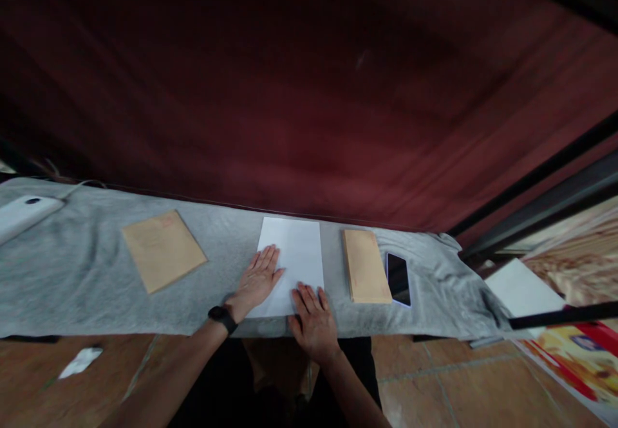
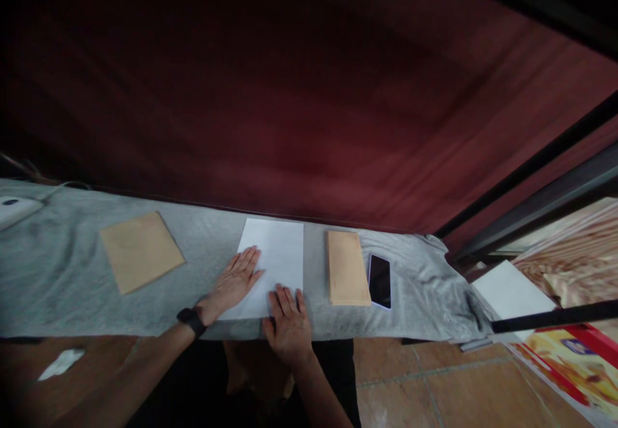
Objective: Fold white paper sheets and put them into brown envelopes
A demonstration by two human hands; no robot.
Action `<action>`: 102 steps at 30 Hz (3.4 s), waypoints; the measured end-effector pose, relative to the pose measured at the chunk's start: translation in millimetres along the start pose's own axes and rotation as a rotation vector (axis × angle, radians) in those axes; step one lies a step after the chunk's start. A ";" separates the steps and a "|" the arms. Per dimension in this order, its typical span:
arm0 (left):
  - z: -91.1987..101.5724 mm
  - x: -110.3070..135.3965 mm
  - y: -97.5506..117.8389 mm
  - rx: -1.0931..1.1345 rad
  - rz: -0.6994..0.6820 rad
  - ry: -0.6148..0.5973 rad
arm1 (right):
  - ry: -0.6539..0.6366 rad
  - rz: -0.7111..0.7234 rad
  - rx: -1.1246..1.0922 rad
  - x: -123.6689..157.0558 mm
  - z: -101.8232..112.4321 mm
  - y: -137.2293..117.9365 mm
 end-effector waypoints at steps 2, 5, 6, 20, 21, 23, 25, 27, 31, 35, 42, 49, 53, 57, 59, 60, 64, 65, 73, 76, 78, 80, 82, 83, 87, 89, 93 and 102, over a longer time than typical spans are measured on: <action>2.2 3.0 -9.6 -0.005 0.045 0.002 | 0.004 0.001 -0.004 0.3 -0.4 0.0; 5.2 10.4 -23.9 -0.018 0.088 0.007 | 0.002 -0.003 -0.001 0.2 -0.6 0.6; 6.4 13.8 -28.3 -0.017 0.088 0.009 | -0.003 -0.005 -0.003 0.0 -0.4 0.8; 41.3 85.3 -30.6 0.026 -0.229 -0.075 | -0.030 -0.056 -0.048 -2.6 7.5 -2.9; 41.7 85.0 -28.8 0.023 -0.214 -0.097 | -0.032 -0.060 -0.050 -2.6 7.6 -2.9; 42.1 82.3 -24.7 0.007 -0.179 -0.156 | -0.038 -0.065 -0.050 -2.7 8.1 -2.8; 43.0 79.0 -19.5 -0.016 -0.149 -0.223 | -0.049 -0.062 -0.049 -3.2 8.9 -2.7; 44.8 76.7 -13.7 -0.036 -0.130 -0.277 | -0.056 -0.060 -0.046 -3.6 9.6 -2.7; 49.7 76.6 -4.4 -0.036 -0.125 -0.328 | -0.062 -0.062 -0.012 -3.8 9.7 -3.3; 47.9 79.5 -2.2 -0.056 -0.117 -0.308 | -0.054 -0.057 -0.001 -3.2 8.8 -4.1; 25.7 86.0 -22.0 -0.024 -0.130 -0.184 | -0.028 -0.040 -0.024 -0.9 9.1 -2.9; 39.3 94.8 -27.9 0.064 -0.179 -0.150 | 0.019 -0.055 -0.097 8.0 8.7 6.4; 54.0 106.9 -32.1 0.147 -0.209 -0.143 | 0.035 -0.073 -0.116 18.6 11.1 12.8; 62.6 117.4 -42.2 0.216 -0.222 -0.162 | 0.020 -0.048 -0.220 29.7 18.0 16.7; 65.7 119.1 -47.0 0.248 -0.196 -0.166 | 0.017 -0.052 -0.269 34.7 21.9 17.9; 66.9 118.7 -49.0 0.263 -0.181 -0.170 | 0.016 -0.057 -0.287 37.0 23.4 18.5; 68.0 109.6 -54.9 0.314 -0.154 -0.190 | 0.043 -0.092 -0.306 43.0 25.1 20.7; 67.0 105.7 -56.3 0.327 -0.150 -0.187 | 0.054 -0.100 -0.303 43.3 24.5 21.3; 55.1 78.2 -65.0 0.392 -0.112 -0.147 | 0.054 -0.133 -0.298 34.4 27.5 26.0; 60.1 82.5 -63.0 0.430 -0.122 -0.134 | 0.046 -0.159 -0.367 33.8 36.6 27.4; 65.0 87.4 -60.8 0.468 -0.091 -0.128 | 0.041 -0.165 -0.407 33.8 42.1 28.7; 68.9 90.2 -58.8 0.513 -0.031 -0.122 | 0.058 -0.171 -0.426 32.5 45.2 31.0; 71.0 88.8 -57.4 0.557 0.034 -0.114 | 0.078 -0.169 -0.438 29.2 44.9 34.2; 71.2 86.7 -57.0 0.574 0.060 -0.111 | 0.086 -0.172 -0.441 26.9 43.5 36.2; 68.1 73.5 -57.5 0.631 0.117 -0.124 | 0.139 -0.313 -0.403 17.7 33.3 46.3; 65.4 66.5 -58.1 0.660 0.143 -0.141 | 0.170 -0.402 -0.416 13.4 28.0 51.1; 62.0 52.8 -56.7 0.721 0.170 -0.173 | 0.202 -0.472 -0.484 1.9 21.0 58.2; 54.5 25.4 -46.7 0.738 0.335 -0.130 | 0.243 -0.526 -0.331 -31.6 12.7 73.4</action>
Point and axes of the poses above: each hand's wrist, its own x-axis away from the middle knuckle, its own z-axis out of the back of the hand, y = z × x, the point moved 1 cm from there along -x, towards the middle knuckle, and after that the axes turned 14 degrees about z, right-handed, at the moved point
